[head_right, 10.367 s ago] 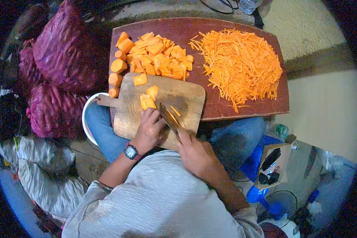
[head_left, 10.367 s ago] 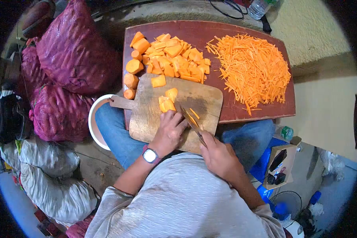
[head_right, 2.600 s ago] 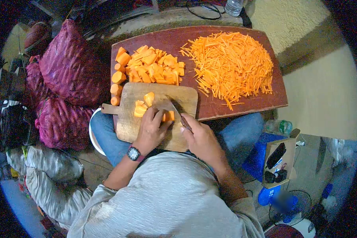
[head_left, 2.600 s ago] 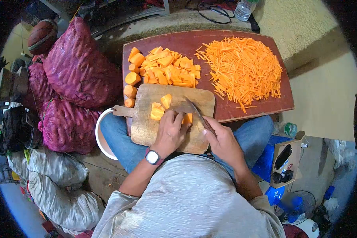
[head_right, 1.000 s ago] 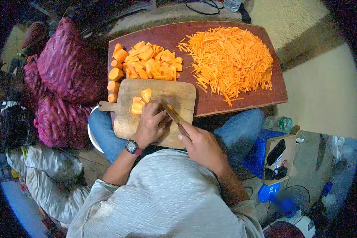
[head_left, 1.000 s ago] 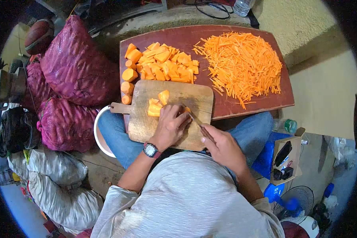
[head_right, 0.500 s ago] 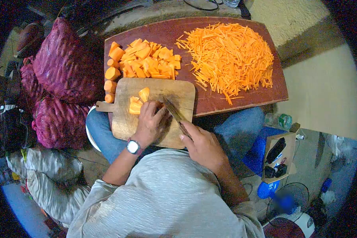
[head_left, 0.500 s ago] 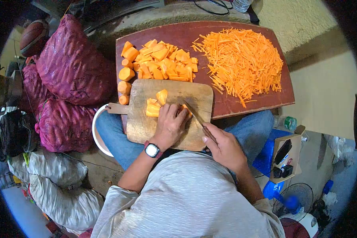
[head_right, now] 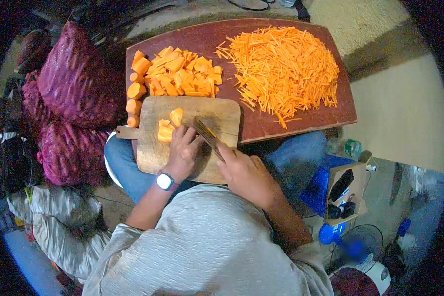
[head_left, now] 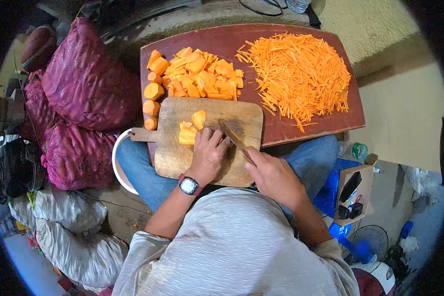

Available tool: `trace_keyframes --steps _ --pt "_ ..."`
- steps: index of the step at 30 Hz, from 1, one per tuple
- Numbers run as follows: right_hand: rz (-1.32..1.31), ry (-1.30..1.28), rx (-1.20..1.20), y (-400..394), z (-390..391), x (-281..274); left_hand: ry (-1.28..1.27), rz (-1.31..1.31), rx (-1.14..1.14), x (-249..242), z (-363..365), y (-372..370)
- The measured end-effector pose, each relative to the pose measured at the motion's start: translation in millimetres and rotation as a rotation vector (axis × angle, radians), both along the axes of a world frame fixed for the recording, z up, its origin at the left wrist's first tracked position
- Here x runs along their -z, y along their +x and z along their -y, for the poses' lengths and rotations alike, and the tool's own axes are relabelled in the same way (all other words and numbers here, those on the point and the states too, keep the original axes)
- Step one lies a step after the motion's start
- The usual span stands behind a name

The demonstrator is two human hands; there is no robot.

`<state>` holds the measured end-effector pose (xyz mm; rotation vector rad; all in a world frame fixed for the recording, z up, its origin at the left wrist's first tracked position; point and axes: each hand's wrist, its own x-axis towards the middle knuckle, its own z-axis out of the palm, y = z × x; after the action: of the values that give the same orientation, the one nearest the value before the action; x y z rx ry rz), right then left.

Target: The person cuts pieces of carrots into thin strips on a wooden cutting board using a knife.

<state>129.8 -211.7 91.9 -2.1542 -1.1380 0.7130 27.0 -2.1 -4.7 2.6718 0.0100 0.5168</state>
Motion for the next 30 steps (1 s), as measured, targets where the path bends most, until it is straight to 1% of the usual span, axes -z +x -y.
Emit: trace_keyframes --steps 1,3,7,10,12,13,15,17,18,21,22,24,26,27,30 --pt "0.002 0.002 -0.005 -1 3 -3 0.011 -0.008 -0.002 0 0 0" --pt "-0.052 -0.149 0.002 -7 12 -12 0.019 -0.019 -0.016 -1 1 -2" --pt "-0.059 -0.058 0.068 -5 -6 0 -0.042 -0.02 0.002 0 2 -1" --pt "-0.041 -0.093 0.025 -4 -11 -10 -0.043 0.011 0.015 1 0 -1" --pt "-0.112 -0.177 0.047 -9 2 -16 -0.051 0.023 0.004 1 0 -2" --pt "-0.114 -0.184 0.04 -9 1 -11 -0.059 -0.015 0.0 0 0 -3" --pt "-0.041 -0.044 0.052 -9 -4 0 -0.072 -0.053 0.0 1 1 -3" --pt "-0.052 -0.087 0.037 -3 -16 -1 -0.066 0.021 0.003 1 0 -2" --pt "-0.066 -0.125 0.025 -2 -21 -2 -0.061 0.02 0.006 0 0 -3" --pt "-0.097 -0.164 0.029 -7 -3 -15 -0.101 0.019 0.009 0 -2 -2" --pt "-0.098 -0.171 0.022 -7 -3 -11 -0.091 -0.006 0.001 1 -2 -3" --pt "-0.097 -0.107 0.058 -12 -2 -2 -0.091 -0.039 -0.006 2 0 -6" --pt "-0.08 -0.118 0.045 -5 -13 1 -0.113 0.039 0.005 -1 0 -2" --pt "-0.065 -0.124 0.035 -3 -17 2 -0.109 0.038 0.007 0 1 -3" --pt "-0.098 -0.123 0.039 -9 -5 -13 -0.064 0.025 -0.014 2 -1 -3"
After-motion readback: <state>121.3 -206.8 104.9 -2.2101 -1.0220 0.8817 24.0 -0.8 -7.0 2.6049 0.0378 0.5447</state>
